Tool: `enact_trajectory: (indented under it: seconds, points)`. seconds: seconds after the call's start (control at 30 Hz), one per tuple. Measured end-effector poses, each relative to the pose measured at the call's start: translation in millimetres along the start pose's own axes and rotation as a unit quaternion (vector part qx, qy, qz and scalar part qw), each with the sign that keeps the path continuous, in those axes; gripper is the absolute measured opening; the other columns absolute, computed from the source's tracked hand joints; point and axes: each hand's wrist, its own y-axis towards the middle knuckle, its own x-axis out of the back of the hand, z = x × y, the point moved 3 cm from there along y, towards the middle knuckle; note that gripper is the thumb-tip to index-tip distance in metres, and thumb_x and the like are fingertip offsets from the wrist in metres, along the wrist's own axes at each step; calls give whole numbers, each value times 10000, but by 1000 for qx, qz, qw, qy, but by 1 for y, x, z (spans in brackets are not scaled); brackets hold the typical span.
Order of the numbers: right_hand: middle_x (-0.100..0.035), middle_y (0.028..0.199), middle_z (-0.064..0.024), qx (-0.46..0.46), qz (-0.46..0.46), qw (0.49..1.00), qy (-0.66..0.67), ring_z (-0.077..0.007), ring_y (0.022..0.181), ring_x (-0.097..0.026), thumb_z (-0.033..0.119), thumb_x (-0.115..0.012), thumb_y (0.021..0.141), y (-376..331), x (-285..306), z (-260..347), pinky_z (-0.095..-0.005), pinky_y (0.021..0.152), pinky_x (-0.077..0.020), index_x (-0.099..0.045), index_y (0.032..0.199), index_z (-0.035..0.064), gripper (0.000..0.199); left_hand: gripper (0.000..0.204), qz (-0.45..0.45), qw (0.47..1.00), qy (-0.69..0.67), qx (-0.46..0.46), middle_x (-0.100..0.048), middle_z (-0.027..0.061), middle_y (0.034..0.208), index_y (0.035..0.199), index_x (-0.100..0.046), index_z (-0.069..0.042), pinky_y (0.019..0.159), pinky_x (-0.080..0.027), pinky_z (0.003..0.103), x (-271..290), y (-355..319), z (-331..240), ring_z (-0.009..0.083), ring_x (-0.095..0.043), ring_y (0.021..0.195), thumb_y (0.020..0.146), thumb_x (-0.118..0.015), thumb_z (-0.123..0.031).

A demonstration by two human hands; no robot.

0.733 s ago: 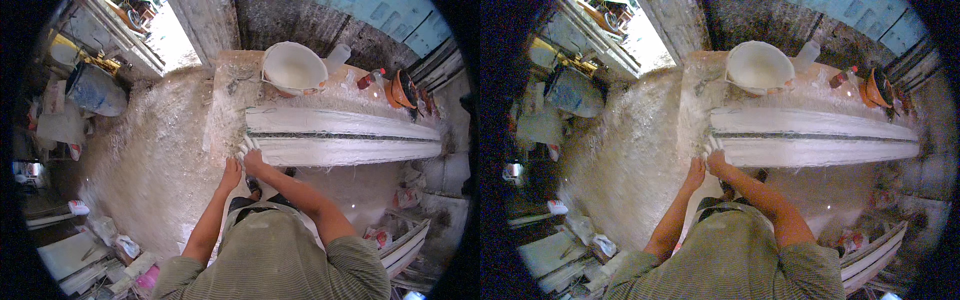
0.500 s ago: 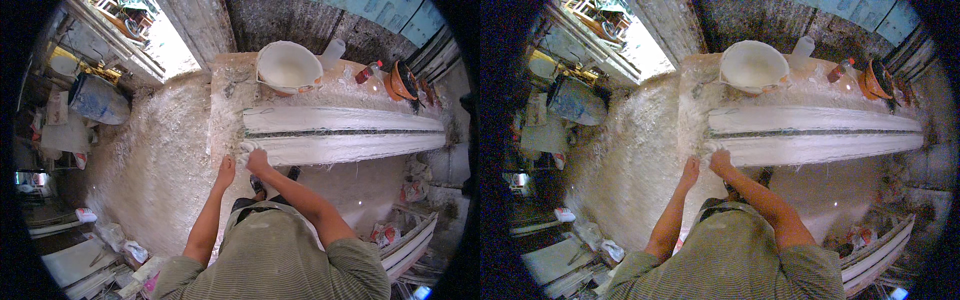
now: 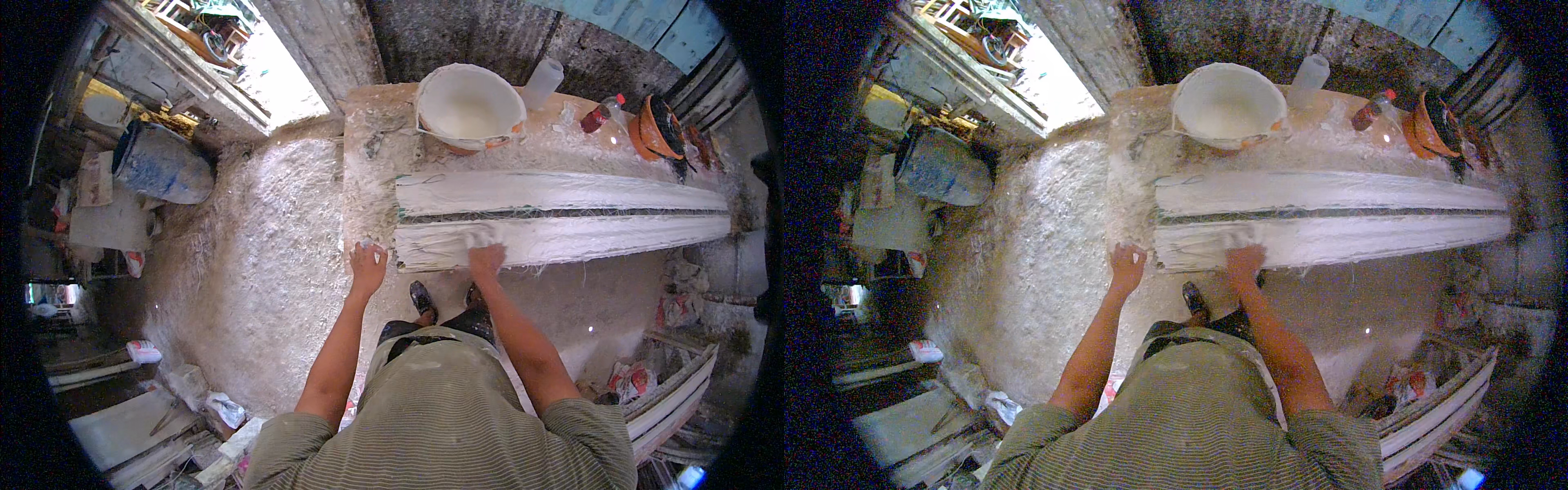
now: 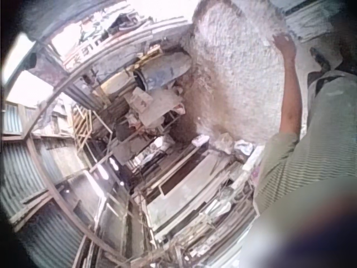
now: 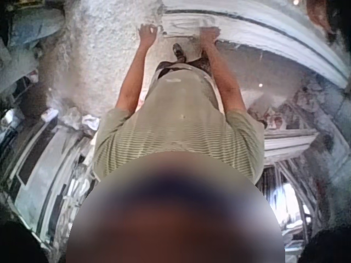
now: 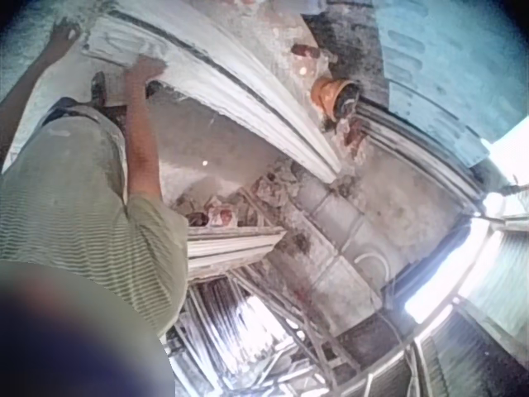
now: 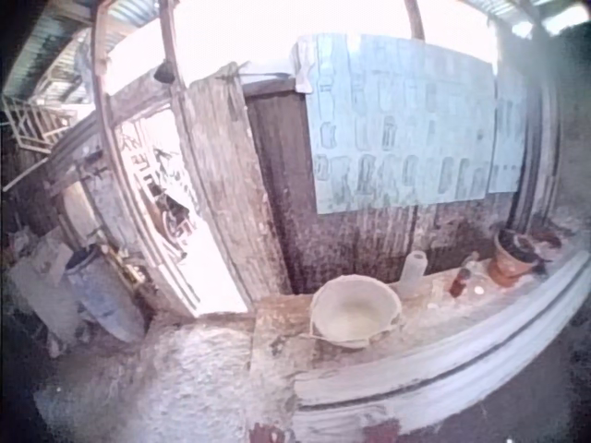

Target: The person repeatedly applies a white filler paste to a long wooden board using a cloth, smoothing it along the surface and edges. The person occasionally repositions the board and dips the cloth into a bucket of filler to continue the application.

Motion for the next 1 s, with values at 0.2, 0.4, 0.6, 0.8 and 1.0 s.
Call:
enact_trajectory:
  seconds: [0.2,0.4,0.6,0.8,1.0]
  points:
    - [-694,891,-123,195,132,972,5,-338,957,-617,317,-636,873,23,-20,-63,-444,886,-438,-675,1103,56,350,205,-57,996,-75,0,-603,231,1123,925,-648,-60,993,-384,525,16,2,-15,423,-522,1132,894,-672,-261]
    - [-701,883,-132,576,27,799,171,-371,913,-644,347,-662,861,-85,60,50,-486,809,-494,-649,1176,101,400,188,-55,990,-126,45,-615,181,935,878,-655,-34,868,-437,441,26,5,-18,360,-562,931,880,-690,-218]
    - [-714,997,-144,396,212,893,15,-357,980,-668,354,-696,790,-76,102,137,-467,829,-510,-723,1062,58,403,208,-77,988,-126,46,-617,164,879,858,-658,-33,874,-438,438,28,-2,-11,347,-565,899,879,-699,-236]
    - [-713,928,-170,347,232,908,-39,-328,959,-683,377,-690,767,-52,91,204,-459,801,-509,-758,907,60,353,234,-58,986,-141,66,-611,163,876,846,-651,-33,837,-437,453,20,-10,-10,337,-565,846,884,-695,-260]
    - [-700,942,-204,270,226,931,97,-367,896,-687,344,-714,738,-31,76,187,-478,768,-532,-733,853,29,336,233,-74,987,-143,31,-593,169,874,854,-650,-29,778,-447,442,22,-10,-6,328,-563,818,886,-687,-257]
